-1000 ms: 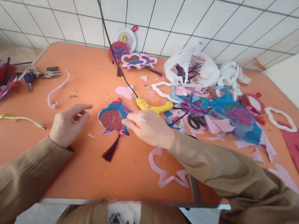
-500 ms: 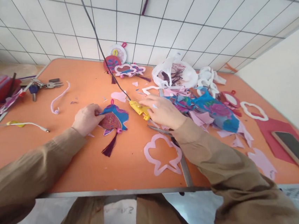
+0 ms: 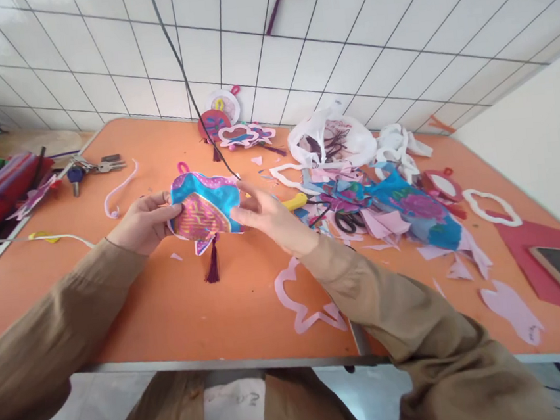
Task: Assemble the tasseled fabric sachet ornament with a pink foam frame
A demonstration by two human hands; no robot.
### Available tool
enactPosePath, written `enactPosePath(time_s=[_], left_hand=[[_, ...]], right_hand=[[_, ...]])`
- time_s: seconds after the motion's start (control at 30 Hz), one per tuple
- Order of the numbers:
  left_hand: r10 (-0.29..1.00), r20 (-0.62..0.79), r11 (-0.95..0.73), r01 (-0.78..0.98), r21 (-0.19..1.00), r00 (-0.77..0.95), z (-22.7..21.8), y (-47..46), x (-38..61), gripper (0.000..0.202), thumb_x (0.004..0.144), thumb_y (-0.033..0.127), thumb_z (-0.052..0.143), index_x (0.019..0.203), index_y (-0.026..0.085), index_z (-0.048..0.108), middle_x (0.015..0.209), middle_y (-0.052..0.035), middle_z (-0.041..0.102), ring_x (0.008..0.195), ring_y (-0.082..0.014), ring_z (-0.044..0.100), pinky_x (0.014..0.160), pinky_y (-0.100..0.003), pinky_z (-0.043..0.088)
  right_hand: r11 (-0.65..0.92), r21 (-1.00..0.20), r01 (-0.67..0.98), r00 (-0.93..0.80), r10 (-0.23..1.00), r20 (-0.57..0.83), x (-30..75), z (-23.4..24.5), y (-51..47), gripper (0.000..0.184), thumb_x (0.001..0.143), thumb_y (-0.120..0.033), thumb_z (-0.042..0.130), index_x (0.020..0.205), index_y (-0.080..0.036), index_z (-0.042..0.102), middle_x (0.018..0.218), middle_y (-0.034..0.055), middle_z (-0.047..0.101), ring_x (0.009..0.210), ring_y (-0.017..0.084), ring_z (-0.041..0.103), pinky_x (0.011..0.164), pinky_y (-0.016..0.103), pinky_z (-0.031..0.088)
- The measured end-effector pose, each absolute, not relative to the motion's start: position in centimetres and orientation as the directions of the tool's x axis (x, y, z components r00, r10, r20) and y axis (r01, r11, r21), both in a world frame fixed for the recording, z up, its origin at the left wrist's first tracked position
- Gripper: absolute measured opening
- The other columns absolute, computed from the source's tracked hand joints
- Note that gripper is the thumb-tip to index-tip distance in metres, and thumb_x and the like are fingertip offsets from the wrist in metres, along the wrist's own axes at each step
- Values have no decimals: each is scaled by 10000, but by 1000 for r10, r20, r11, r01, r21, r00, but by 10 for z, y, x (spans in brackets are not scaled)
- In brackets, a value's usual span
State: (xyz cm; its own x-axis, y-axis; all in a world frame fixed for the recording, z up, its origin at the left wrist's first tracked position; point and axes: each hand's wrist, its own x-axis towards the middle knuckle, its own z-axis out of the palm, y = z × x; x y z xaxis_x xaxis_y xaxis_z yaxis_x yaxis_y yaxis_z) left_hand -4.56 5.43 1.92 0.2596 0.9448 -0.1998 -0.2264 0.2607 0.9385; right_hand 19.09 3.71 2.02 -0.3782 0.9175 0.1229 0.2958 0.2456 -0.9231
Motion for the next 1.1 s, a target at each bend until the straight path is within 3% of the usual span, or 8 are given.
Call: enactPosePath(time_s=[0.1,0.23,0.37,0.57,0.7,0.93,1.1], left_hand=[[937,-222,299,-290,909,270,19,50,-42,323,579,253,849,652,144,554,531,41,594,441,-84,562,490,-238,543],[903,-300,398,-340,852,307,15,39,-34,332,578,351,868,726,131,668,644,-24,673,562,-125,640,536,-240,570],[871,-353,451,-270,851,342,12,23,-26,301,520,328,897,648,141,698,610,-11,652,528,-101,599,470,-192,522],[865,-387,481,-302,823,321,16,15,-20,196,580,244,810,564,132,651,517,12,573,438,-70,504,363,-156,397],[821,-423,537,-268,800,384,19,16,-21,156,583,229,746,562,105,652,512,-17,576,428,-88,493,360,-184,405],[844,-385,497,-275,823,373,21,10,-17,292,582,366,804,608,112,663,557,-35,609,454,-115,516,360,-208,425],[848,-400,504,-297,811,347,20,9,-14,260,565,317,813,584,110,656,520,-31,600,427,-114,514,346,-205,409]], right_hand=[[-80,-997,-18,-319,945,-70,176,20,33,378,654,-427,773,937,-203,661,832,21,701,759,169,652,698,317,549],[-164,-972,-170,-158,978,-138,165,13,28,318,524,-339,838,683,-177,615,629,-37,603,566,104,548,537,242,462],[-123,-964,-236,-66,992,-110,160,11,24,293,544,-325,816,681,-179,602,615,-46,585,547,91,524,493,222,410],[-205,-940,-272,-172,972,-162,157,21,16,333,581,-357,810,678,-173,550,585,-48,569,505,95,538,452,222,376],[-220,-922,-319,-178,969,-169,156,26,12,340,581,-344,804,709,-179,535,575,-71,520,483,73,456,451,226,364],[-160,-950,-269,-123,984,-131,156,25,11,349,594,-316,808,707,-176,509,653,-58,522,559,76,473,522,238,396],[-158,-953,-260,-178,977,-113,153,23,7,347,614,-331,797,709,-180,500,597,-71,492,509,75,451,476,235,382]])
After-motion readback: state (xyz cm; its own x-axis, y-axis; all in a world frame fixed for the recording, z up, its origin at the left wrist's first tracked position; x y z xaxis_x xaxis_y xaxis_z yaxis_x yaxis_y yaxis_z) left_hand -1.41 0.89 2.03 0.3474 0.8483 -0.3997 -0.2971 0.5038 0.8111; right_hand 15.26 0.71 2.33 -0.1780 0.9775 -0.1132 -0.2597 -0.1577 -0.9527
